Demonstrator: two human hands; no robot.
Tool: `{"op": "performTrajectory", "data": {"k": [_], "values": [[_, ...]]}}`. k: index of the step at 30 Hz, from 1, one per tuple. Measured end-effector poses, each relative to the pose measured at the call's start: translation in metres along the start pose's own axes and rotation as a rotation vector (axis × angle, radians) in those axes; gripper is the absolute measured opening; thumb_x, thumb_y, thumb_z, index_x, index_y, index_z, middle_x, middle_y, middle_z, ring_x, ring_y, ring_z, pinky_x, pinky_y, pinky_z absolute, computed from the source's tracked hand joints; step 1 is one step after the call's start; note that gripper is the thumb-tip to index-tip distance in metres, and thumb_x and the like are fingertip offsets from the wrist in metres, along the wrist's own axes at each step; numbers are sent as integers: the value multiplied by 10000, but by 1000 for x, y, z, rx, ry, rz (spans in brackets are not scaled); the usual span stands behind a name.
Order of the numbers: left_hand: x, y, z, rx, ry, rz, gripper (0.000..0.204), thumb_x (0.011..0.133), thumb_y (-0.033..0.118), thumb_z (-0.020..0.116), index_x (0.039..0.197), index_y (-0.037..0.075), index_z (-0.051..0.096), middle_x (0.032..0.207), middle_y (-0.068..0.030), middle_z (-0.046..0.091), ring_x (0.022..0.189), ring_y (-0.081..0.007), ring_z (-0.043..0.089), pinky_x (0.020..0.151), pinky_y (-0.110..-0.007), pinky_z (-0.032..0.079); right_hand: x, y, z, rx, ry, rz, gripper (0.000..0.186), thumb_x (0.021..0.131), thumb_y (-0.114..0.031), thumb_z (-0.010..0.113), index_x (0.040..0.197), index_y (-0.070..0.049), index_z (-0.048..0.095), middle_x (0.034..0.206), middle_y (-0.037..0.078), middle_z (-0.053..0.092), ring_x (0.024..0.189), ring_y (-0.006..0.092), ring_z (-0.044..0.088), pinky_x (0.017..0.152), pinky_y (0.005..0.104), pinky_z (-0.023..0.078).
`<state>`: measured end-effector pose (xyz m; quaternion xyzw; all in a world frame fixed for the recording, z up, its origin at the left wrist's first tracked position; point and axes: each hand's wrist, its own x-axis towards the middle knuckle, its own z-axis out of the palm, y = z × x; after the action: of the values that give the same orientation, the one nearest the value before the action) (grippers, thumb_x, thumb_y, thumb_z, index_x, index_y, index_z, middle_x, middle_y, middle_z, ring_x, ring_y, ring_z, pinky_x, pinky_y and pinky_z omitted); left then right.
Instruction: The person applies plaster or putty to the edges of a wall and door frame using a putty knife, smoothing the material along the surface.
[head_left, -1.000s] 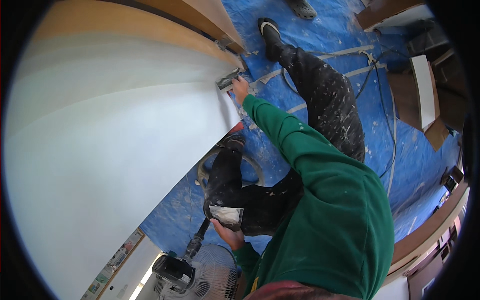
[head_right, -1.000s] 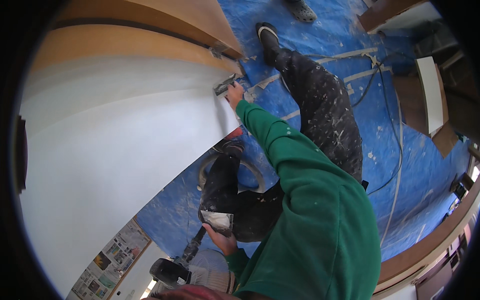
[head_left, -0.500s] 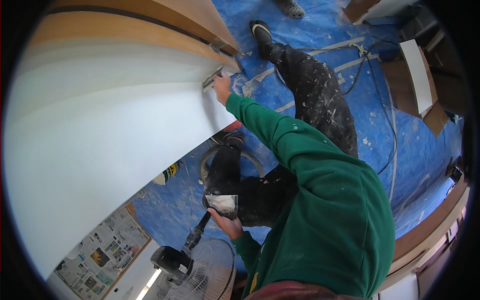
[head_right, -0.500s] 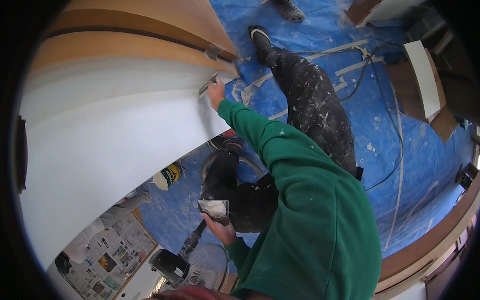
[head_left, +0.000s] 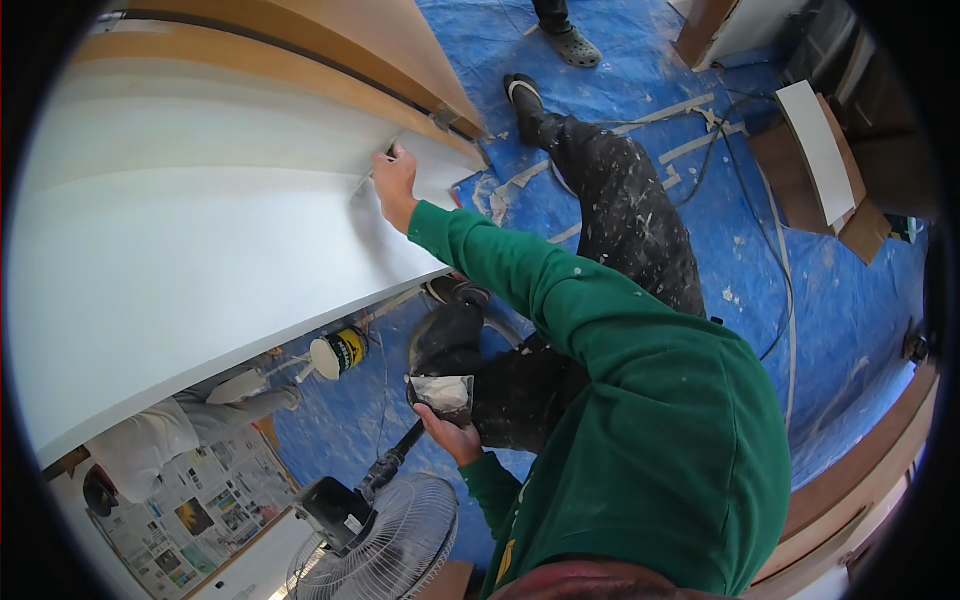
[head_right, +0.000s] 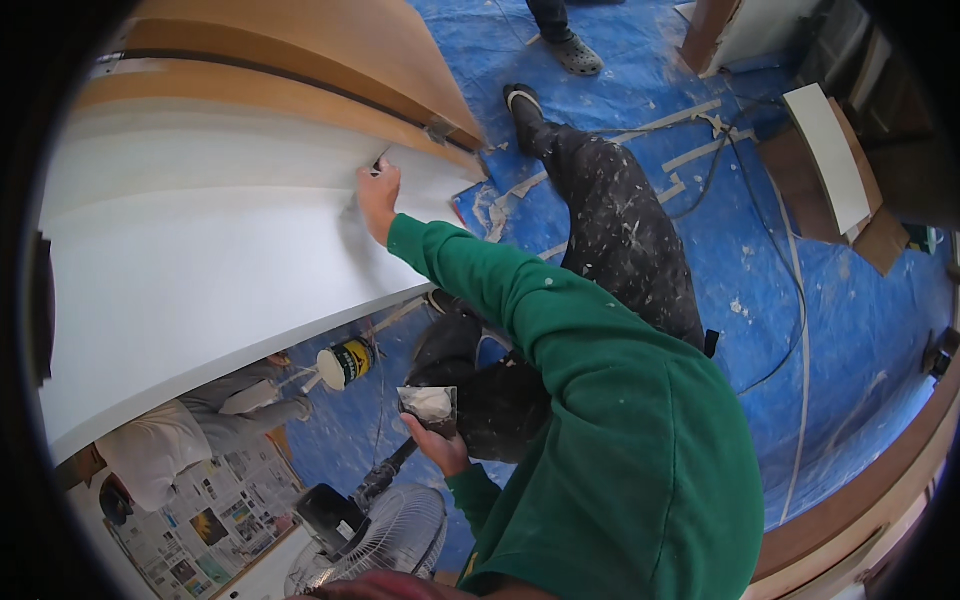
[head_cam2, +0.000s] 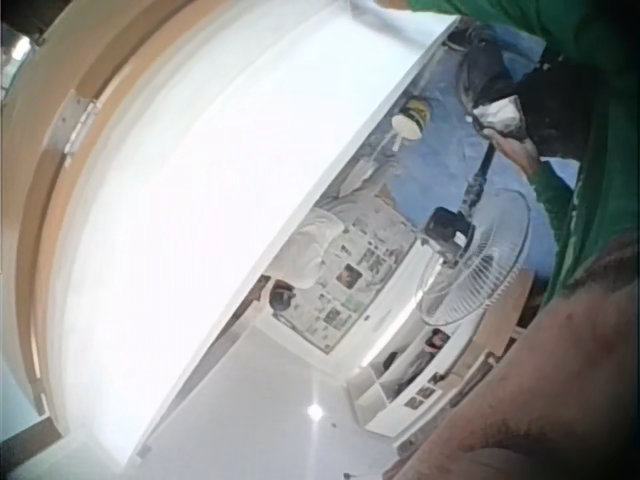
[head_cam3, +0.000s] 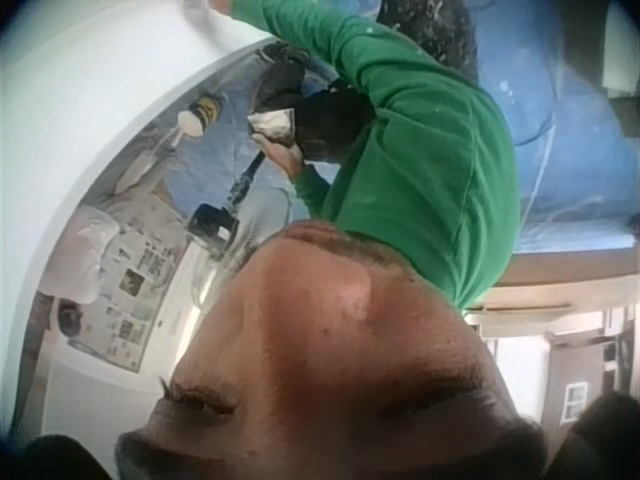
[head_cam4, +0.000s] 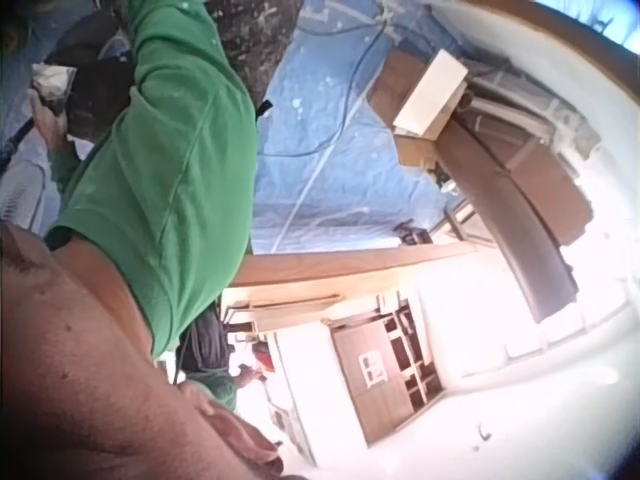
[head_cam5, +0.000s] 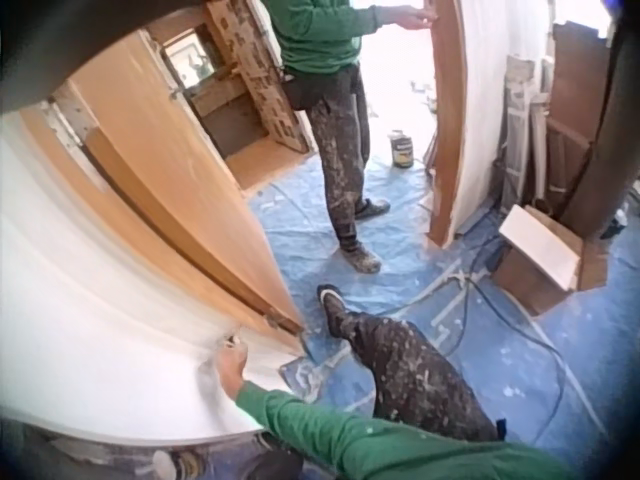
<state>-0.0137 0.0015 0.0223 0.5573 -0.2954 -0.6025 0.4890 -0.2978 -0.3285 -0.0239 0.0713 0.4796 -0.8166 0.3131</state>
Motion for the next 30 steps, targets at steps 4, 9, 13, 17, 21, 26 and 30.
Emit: {"op": "performTrajectory", "data": {"k": [4, 9, 13, 17, 21, 26, 30], "values": [[2, 0, 2, 18, -14, 10, 590, 1043, 456, 448, 1421, 5, 417, 1390, -130, 510, 1225, -263, 547, 1029, -405, 457, -21, -11, 3, -189, -1, -309, 260, 855, -52, 532, 1082, 35, 624, 933, 136, 642, 821, 243, 584, 762, 353, 475], [-3, 0, 3, 5, 73, -1, 598, 1040, 455, 456, 1411, -14, 433, 1383, -138, 520, 1241, -267, 540, 1046, -405, 442, -36, 8, -65, -316, -112, -365, 290, 842, -39, 489, 1084, 58, 618, 1017, 200, 631, 930, 305, 588, 875, 390, 456], [7, 5, 18, 33, 82, -26, 605, 1029, 462, 482, 1416, 1, 421, 1390, -137, 511, 1239, -272, 540, 1030, -414, 459, 20, 54, -147, -418, 53, -161, 323, 854, -39, 491, 1127, 68, 626, 1060, 188, 671, 978, 257, 615, 903, 360, 463], [-2, -4, -8, -41, 95, -39, 598, 1024, 454, 500, 1409, 1, 432, 1386, -136, 514, 1237, -270, 542, 1028, -414, 460, 1, 46, -178, -405, 111, 102, 310, 878, -71, 509, 1134, 61, 624, 1070, 149, 688, 969, 254, 634, 896, 351, 478], [6, 0, -3, -125, 56, -16, 544, 1033, 422, 495, 1379, 2, 476, 1354, -119, 551, 1209, -262, 569, 1024, -411, 466, 27, 51, -210, -89, -17, 441, 211, 892, -118, 550, 1066, -39, 640, 1028, 96, 670, 910, 236, 638, 854, 382, 504], [4, 7, -1, -405, -22, -20, 519, 1038, 450, 460, 1335, 31, 536, 1304, -102, 605, 1176, -247, 603, 1019, -408, 479, 47, 11, -257, -5, -407, 604, 192, 961, -192, 564, 1130, -120, 618, 1068, 52, 651, 998, 218, 619, 888, 393, 493], [24, 3, 34, -657, -200, -158, 574, 1026, 502, 449, 1316, 19, 556, 1267, -98, 640, 1149, -237, 627, 1031, -394, 477, 35, -64, -289, -34, -444, 611, 283, 932, -88, 556, 1215, -93, 567, 1177, 53, 615, 1024, 210, 617, 830, 349, 535]]}}
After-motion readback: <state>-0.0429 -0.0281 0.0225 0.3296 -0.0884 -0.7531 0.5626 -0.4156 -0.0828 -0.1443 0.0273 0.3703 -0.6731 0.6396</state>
